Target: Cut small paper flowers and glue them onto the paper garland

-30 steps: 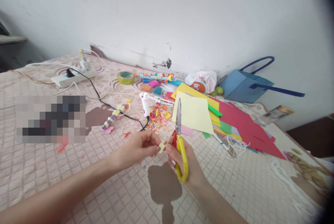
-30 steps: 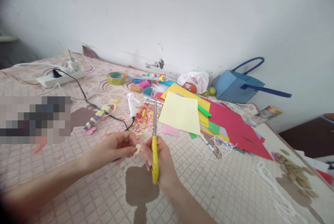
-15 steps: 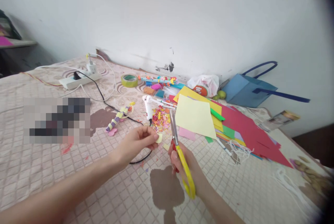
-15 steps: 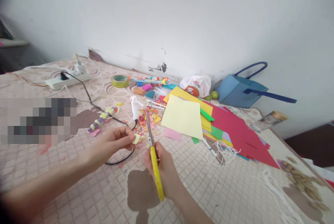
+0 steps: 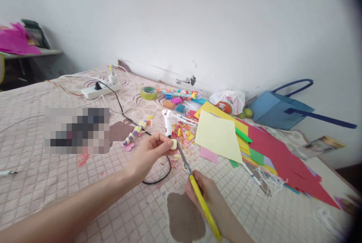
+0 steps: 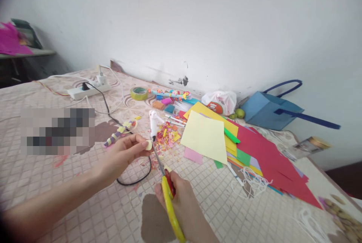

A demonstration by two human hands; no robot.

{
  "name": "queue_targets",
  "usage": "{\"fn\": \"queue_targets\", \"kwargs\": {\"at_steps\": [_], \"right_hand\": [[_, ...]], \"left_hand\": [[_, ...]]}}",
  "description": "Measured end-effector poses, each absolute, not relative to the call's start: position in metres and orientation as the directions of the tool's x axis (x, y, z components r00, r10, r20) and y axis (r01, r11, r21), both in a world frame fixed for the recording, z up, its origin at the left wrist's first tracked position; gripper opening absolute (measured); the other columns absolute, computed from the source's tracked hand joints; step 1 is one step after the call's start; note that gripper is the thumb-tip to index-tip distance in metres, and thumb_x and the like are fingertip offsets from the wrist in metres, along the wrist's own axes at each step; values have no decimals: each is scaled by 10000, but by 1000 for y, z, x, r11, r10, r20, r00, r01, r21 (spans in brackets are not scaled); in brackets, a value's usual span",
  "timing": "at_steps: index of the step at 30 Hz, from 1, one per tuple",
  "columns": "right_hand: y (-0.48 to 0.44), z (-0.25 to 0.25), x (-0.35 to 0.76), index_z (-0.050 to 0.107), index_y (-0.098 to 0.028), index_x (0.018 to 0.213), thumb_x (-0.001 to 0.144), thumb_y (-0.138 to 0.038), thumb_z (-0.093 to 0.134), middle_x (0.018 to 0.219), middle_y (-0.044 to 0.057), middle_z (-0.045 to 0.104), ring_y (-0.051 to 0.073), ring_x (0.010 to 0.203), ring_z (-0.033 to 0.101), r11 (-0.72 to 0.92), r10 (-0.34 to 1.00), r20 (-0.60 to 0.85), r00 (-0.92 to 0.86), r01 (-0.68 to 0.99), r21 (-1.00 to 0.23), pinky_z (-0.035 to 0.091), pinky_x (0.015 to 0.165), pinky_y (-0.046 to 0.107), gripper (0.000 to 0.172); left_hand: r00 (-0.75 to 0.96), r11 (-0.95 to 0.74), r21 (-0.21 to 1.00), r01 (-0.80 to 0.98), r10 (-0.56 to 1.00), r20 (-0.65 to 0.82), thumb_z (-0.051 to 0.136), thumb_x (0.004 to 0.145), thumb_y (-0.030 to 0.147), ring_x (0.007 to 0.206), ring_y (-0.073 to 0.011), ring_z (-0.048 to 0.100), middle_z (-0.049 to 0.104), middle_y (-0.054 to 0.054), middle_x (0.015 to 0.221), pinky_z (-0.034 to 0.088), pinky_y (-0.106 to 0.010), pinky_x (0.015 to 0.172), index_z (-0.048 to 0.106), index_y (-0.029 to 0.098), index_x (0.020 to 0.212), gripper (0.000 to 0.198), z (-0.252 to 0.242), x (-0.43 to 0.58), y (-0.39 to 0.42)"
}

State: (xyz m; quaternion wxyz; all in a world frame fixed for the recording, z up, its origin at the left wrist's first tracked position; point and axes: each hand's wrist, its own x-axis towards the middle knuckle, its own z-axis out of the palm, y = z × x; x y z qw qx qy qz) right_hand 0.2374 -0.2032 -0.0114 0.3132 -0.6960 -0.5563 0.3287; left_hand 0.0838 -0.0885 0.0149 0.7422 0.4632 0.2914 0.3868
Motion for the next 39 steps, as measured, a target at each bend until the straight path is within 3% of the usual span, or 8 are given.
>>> {"fn": "queue_targets", "kwargs": {"at_steps": [14, 23, 39], "right_hand": [[-203, -8, 237, 361, -210, 615, 770, -354, 517, 502, -65, 372, 73, 431, 341, -186, 981, -121, 150, 567, -803, 249, 397, 190, 262], [-204, -9, 238, 386, -210, 601, 781, -454, 502, 484, -63, 379, 78, 424, 329, -165, 983, -100, 152, 506, -847, 254, 404, 199, 325], [-202, -9, 238, 350, -210, 610, 761, -380, 505, 514, -71, 331, 82, 464, 308, -191, 980, -127, 150, 578, -793, 235, 434, 205, 274]], "left_hand": [[513, 264, 902, -341, 857, -57, 659, 749, 285, 697, -87, 591, 638, 6, 720, 474, -227, 745, 561, 139, 717, 178, 9, 85, -91], [504, 256, 899, -356, 862, -45, 653, 756, 283, 703, -90, 594, 643, -4, 740, 466, -227, 746, 559, 143, 738, 169, 5, 86, -92], [499, 274, 885, -378, 865, -55, 658, 749, 268, 693, -84, 573, 609, 7, 721, 479, -238, 753, 558, 140, 707, 168, 6, 87, -91]]}}
